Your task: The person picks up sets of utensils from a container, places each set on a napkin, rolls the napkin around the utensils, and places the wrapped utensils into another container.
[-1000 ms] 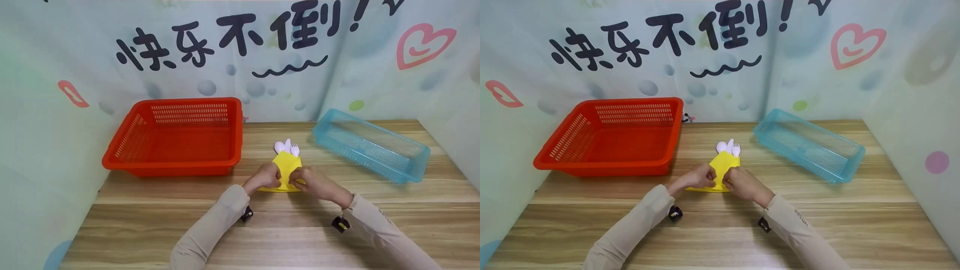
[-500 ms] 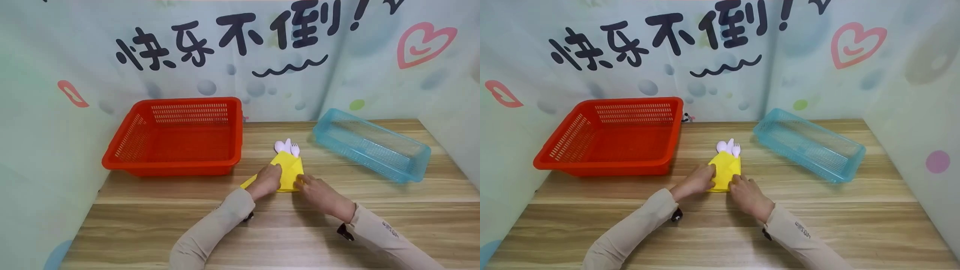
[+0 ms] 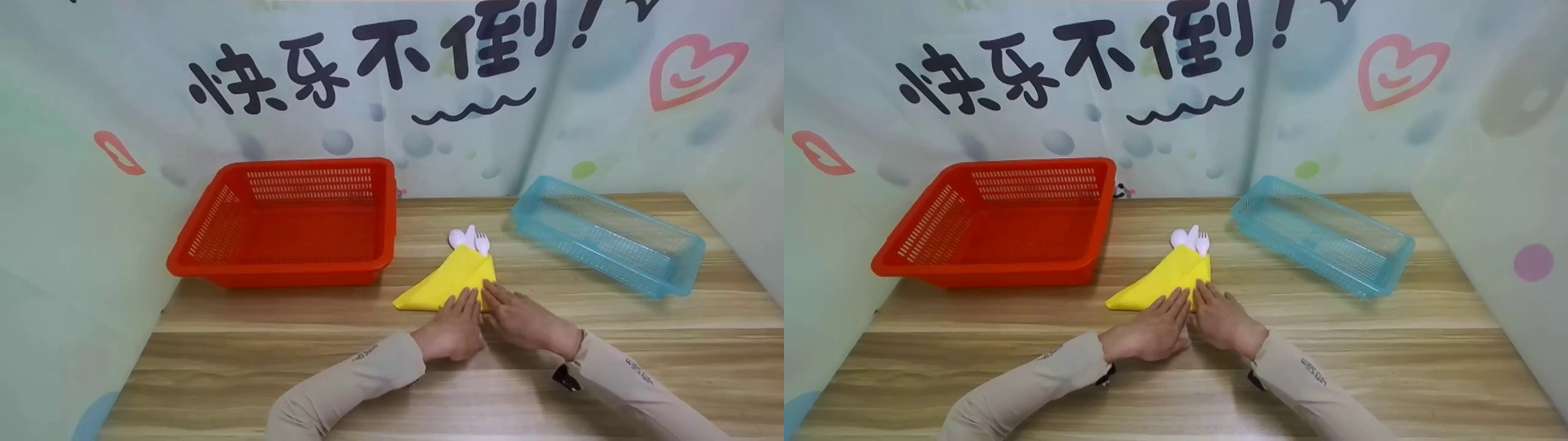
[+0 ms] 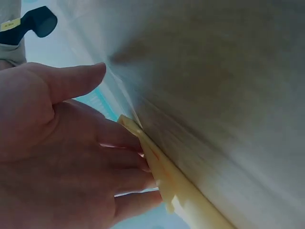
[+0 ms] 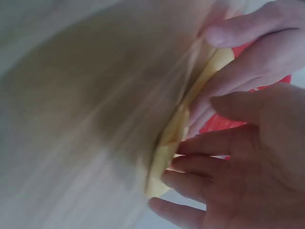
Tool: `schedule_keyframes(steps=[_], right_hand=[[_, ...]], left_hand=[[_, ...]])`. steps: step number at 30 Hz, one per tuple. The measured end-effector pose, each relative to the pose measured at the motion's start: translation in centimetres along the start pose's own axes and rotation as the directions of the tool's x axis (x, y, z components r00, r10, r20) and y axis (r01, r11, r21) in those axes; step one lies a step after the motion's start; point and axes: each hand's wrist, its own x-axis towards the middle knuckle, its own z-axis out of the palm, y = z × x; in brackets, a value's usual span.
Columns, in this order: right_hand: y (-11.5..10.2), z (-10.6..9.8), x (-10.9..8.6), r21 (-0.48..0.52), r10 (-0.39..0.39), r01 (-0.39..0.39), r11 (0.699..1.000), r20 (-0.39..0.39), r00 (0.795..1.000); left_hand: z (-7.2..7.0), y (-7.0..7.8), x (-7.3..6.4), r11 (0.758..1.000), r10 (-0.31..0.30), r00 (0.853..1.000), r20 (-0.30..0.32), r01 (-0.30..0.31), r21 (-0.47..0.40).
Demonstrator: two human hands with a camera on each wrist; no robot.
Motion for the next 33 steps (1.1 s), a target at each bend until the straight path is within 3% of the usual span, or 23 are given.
schedule_keyframes(steps=[4,9,15,19,25,30,33], right_hand=[[1.3,-0.1,0.8,0.127,0.083,-0.094,0.987,0.087,0.993],[2.8,0.0,1.7,0.177,0.120,-0.141,0.974,0.126,0.985],[1.3,0.4,0.3,0.100,0.115,-0.125,0.987,0.098,0.989],[-0.4,0.6,-1.2,-0.009,0.073,-0.072,0.997,0.091,0.993],[-1.5,1.0,-1.9,-0.198,-0.022,0.031,0.980,0.048,0.999],[-1.5,1.1,-1.7,-0.242,-0.061,0.070,0.968,0.043,0.997],[-1.5,0.9,-1.6,-0.218,-0.058,0.069,0.974,0.055,0.997]], left_hand=[[-0.2,-0.2,0.0,0.998,0.007,1.000,0.009,-0.007,-0.064],[-0.1,-0.3,0.0,0.993,-0.001,1.000,0.008,0.002,-0.114],[0.1,-0.1,0.1,0.990,-0.001,1.000,0.017,0.003,-0.138],[0.0,-0.2,0.1,0.990,-0.002,1.000,0.024,0.006,-0.143],[-0.2,-0.3,-0.1,0.992,0.003,1.000,0.010,-0.002,-0.128],[0.0,-0.3,0.0,0.989,-0.023,1.000,0.005,0.023,-0.149],[0.0,-0.2,0.3,0.980,-0.079,0.997,0.016,0.080,-0.184]])
